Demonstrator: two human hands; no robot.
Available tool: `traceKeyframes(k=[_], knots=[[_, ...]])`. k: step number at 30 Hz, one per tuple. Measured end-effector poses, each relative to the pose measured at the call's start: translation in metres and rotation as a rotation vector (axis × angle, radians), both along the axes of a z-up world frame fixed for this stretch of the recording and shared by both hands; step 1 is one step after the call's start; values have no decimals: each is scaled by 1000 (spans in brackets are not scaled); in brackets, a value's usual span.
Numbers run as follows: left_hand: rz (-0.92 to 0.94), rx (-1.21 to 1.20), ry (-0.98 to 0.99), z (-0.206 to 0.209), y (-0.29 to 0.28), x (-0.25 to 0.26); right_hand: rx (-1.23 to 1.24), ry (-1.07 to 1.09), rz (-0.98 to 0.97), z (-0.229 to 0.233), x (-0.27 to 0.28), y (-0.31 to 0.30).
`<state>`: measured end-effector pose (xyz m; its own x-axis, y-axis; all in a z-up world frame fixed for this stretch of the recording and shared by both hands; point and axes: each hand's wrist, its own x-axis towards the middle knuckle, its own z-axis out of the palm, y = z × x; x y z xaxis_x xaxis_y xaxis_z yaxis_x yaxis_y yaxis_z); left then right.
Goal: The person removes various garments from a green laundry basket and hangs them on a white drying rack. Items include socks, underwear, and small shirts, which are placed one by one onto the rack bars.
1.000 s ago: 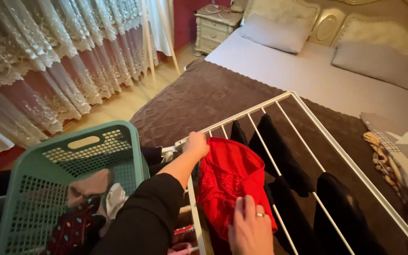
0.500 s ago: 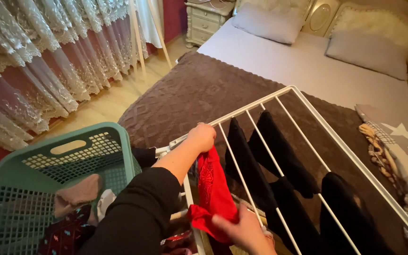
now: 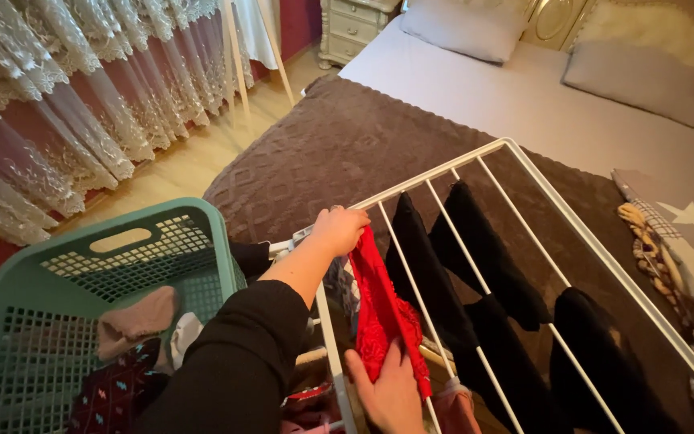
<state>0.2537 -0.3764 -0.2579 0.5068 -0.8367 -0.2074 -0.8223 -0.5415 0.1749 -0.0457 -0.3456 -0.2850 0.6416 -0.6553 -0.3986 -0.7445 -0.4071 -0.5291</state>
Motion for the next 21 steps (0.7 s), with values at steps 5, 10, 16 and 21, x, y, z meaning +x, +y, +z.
traceKeyframes(k=[5,10,16,21], knots=[[40,3,100,16,2,-5,79,-475,-80,-1,0,-10],[44,13,77,11,1,-5,13,-249,-149,-26,-7,-18],[-122,41,-109,12,5,-1,0,-302,43,3,-37,-5],[-213,-154,-395,-3,26,19,-789,-607,323,0,-57,-32]])
